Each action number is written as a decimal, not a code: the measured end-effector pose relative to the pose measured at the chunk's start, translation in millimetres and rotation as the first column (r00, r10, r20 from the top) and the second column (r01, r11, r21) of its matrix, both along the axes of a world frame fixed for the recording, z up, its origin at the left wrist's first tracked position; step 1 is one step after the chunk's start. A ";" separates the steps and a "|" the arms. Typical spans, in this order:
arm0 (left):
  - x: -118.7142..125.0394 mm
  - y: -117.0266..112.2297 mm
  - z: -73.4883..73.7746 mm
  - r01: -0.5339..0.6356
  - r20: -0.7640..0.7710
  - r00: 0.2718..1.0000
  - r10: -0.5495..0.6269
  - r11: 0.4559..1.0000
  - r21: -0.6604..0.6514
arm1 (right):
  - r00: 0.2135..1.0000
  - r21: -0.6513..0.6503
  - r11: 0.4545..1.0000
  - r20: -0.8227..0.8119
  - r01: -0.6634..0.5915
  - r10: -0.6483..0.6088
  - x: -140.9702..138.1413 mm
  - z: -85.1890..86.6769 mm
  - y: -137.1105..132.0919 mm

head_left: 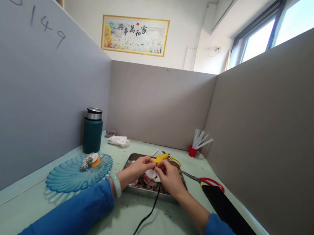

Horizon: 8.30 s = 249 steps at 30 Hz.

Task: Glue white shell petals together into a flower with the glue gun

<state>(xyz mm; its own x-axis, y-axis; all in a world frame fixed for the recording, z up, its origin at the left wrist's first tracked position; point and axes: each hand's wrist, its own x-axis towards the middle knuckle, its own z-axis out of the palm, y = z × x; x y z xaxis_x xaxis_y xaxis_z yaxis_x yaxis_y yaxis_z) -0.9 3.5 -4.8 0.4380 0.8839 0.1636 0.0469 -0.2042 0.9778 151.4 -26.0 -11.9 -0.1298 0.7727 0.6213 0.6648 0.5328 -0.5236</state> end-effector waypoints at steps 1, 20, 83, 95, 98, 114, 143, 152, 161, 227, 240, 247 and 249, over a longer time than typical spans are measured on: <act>-0.1 0.3 -0.4 0.002 0.001 1.000 -0.002 1.000 0.000 | 1.000 0.000 1.000 -0.001 -0.001 0.001 0.1 -0.2 0.2; 0.0 -3.8 4.0 0.025 0.046 0.999 -0.024 0.999 -0.021 | 0.999 0.014 1.000 -0.048 -0.012 0.013 -0.1 2.6 -3.5; 0.2 -4.5 4.1 0.046 0.028 0.999 -0.046 0.999 -0.007 | 1.000 0.006 1.000 -0.027 -0.016 0.016 -0.2 0.0 -1.7; 2.2 -5.1 5.0 0.026 0.009 1.000 -0.026 1.000 -0.010 | 1.000 0.000 1.000 -0.027 -0.007 0.007 0.0 -0.5 -0.3; 2.4 -7.4 6.0 0.027 0.007 1.000 -0.027 1.000 -0.014 | 1.000 0.000 1.000 -0.016 -0.004 0.004 0.3 -2.2 0.5; -1.6 -6.8 1.2 0.002 -0.010 1.000 -0.002 1.000 0.008 | 0.998 -0.032 0.997 0.016 -0.064 0.064 -1.1 3.2 -4.1; -0.8 -4.4 2.6 0.027 0.089 0.995 -0.036 0.995 0.097 | 1.000 0.011 1.000 -0.013 -0.016 0.016 1.1 3.8 -3.8; -1.4 -3.6 2.2 0.028 0.070 0.997 -0.035 0.995 0.097 | 1.000 0.003 1.000 -0.026 -0.014 0.014 0.8 4.9 -4.4; -0.2 -4.9 3.6 0.000 0.057 0.998 -0.005 0.996 0.094 | 1.000 -0.015 1.000 -0.008 -0.015 0.015 1.2 2.5 -2.9; -1.5 2.3 -2.9 0.014 0.010 1.000 -0.017 0.972 0.236 | 0.998 -0.017 1.000 -0.052 -0.020 0.019 2.1 0.4 3.2; -1.1 3.0 -2.8 -0.019 -0.003 1.000 0.020 0.965 0.261 | 0.999 -0.022 1.000 -0.047 -0.005 0.004 2.0 1.9 0.7; -1.3 3.2 -3.9 -0.020 0.001 1.000 0.020 0.976 0.219 | 0.999 -0.030 1.000 -0.039 -0.001 -0.001 1.6 2.3 -0.1; -1.4 4.0 -4.8 -0.027 -0.003 1.000 0.029 0.973 0.231 | 0.999 -0.034 0.999 -0.035 -0.012 0.011 1.9 1.3 1.0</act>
